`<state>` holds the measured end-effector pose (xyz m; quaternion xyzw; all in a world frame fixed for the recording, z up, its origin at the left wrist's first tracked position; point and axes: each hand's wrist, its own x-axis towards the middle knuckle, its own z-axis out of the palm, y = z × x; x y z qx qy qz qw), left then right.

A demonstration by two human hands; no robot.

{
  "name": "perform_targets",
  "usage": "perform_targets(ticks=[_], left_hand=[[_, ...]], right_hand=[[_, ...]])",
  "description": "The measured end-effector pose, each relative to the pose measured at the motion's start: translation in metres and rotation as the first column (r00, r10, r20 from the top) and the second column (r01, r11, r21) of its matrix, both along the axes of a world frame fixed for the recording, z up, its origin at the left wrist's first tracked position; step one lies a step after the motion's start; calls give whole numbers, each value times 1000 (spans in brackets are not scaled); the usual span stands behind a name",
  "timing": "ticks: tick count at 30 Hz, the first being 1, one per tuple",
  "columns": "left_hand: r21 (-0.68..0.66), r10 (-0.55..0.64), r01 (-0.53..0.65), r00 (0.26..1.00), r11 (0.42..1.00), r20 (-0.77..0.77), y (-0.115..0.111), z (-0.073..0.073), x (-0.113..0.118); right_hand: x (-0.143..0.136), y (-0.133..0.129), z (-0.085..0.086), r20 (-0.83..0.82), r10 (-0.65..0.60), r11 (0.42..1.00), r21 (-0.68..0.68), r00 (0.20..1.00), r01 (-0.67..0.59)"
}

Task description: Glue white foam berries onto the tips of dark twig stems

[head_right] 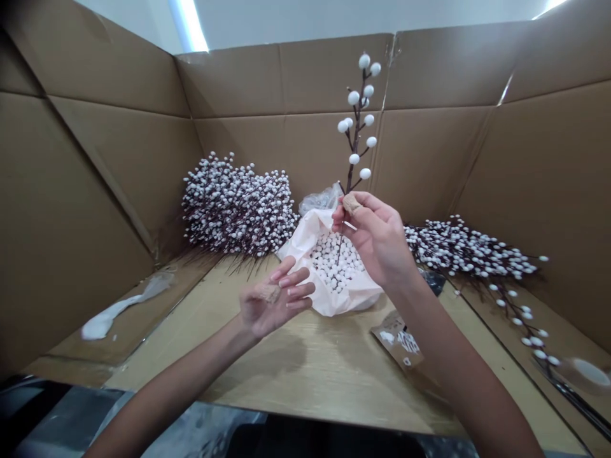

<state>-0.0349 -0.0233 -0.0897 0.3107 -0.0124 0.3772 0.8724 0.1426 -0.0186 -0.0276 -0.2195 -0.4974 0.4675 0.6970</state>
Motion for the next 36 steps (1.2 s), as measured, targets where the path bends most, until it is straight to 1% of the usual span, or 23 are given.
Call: perform_targets(ticks=[3,6,14,19,24,25,27,30,32,34,36], left_hand=[[-31,-5,6,1000,1000,23,-5,7,3],[-49,-19,21,999,999,38,-8,13,8],[-122,-91,108,986,987,143,-15,26,25],[-151,-78,102,985,983,156,-18,32,34],[-144,-73,106,973,984,219,-20,38,43],[-141,-57,87,977,986,207,-20,39,45],[-125,4,13,990,992,140,-20,41,48],[-46,131,-129,991,991,21,-19,43,52],[2,197,-197,980,980,-31,-19,43,54],[15,238,-238,969,971,-65,-18,44,55],[14,254,-254,964,967,-83,-17,43,55]], right_hand=[[2,-3,2,-32,6,999,-31,999,-7],[5,-5,5,-45,0,1000,-29,999,-1],[21,-8,11,11,48,999,5,999,-48],[28,-10,14,6,36,999,-1,999,-36],[29,-12,15,11,45,999,7,999,-45],[29,-13,15,20,41,999,9,999,-41],[27,-13,15,33,27,1000,11,999,-28],[26,-14,14,34,32,999,7,999,-32],[26,-15,13,40,36,999,9,999,-36],[26,-15,13,51,27,999,16,998,-27],[27,-15,13,57,12,1000,23,998,-13]])
